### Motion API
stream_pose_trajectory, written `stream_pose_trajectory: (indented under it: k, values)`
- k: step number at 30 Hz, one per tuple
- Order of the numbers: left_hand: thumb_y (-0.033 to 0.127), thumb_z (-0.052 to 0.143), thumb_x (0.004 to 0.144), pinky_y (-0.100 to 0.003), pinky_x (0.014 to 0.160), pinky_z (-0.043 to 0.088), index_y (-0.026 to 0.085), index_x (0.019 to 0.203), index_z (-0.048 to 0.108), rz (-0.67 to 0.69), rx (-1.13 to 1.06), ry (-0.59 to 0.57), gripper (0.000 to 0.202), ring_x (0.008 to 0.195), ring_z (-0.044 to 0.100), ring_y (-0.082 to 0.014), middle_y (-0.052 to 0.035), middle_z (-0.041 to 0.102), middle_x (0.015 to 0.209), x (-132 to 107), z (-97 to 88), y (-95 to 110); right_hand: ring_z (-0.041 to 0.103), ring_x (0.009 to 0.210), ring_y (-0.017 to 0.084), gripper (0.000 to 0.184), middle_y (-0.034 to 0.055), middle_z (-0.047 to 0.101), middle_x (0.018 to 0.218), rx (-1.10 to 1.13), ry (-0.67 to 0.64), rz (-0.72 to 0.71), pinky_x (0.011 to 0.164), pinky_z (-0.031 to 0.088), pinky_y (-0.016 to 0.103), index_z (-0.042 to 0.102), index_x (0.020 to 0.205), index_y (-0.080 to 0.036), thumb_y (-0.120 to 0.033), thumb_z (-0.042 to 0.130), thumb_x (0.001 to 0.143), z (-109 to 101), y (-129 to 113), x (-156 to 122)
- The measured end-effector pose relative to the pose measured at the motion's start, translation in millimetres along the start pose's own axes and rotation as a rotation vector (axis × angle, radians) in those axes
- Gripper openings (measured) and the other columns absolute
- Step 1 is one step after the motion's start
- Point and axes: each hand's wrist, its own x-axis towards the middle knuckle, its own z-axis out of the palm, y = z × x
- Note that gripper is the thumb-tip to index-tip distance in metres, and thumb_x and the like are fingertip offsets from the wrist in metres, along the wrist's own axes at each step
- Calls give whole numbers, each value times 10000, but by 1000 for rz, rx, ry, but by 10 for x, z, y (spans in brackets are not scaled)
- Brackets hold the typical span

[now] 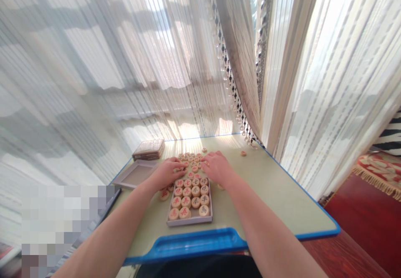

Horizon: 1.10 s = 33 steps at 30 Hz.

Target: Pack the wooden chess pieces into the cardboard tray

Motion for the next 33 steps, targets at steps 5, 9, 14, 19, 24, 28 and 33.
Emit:
stream_pose_trajectory:
  k: [5,9,14,19,24,28,33]
  values:
    - [386,600,712,-292,832,453,239,903,705,-30,-12,-50,263,886,577,-196,-44,608,973,-15,-47,2,491,1007,220,304,75,635,1031,-8,-14,8,932,341,361,666,1000,-192,-304,416,868,25,27,8]
    - [357,583,725,-303,820,455,233,884,689,-48,-22,-17,228,906,579,-207,-43,618,971,-14,-73,18,488,1005,222,296,74,636,1033,-3,-4,15,933,339,358,668,998,-192,-291,424,864,31,46,14]
    - [311,501,782,-285,776,461,222,1007,624,-62,-92,80,272,851,589,-173,-32,640,1004,-8,-95,86,511,978,205,262,73,645,985,76,65,-13,911,365,342,668,959,-179,-262,442,855,-4,35,14]
    - [326,566,753,-264,685,480,214,1131,531,-64,-141,184,396,713,590,-132,-18,655,948,-34,-110,215,573,850,171,327,61,639,936,317,141,-83,783,447,303,582,1089,-175,-356,512,826,-5,-123,-30]
    - [324,592,756,-243,684,475,190,947,611,50,-147,271,234,751,596,-134,-25,654,886,-62,-136,350,588,822,152,305,60,642,945,360,189,-113,760,458,283,570,1092,-178,-343,479,852,66,-247,-39]
    - [332,601,758,-242,681,473,202,933,634,60,-152,259,220,736,592,-129,-21,654,870,-72,-131,375,593,769,143,253,41,655,901,304,195,-83,737,464,274,598,1041,-193,-314,503,840,90,-228,-17]
    - [320,588,777,-243,700,470,222,960,655,85,-178,225,219,739,596,-128,-22,666,904,-83,-117,380,598,839,140,208,26,658,954,300,206,-148,764,462,252,631,1006,-227,-267,518,836,88,-223,-22]
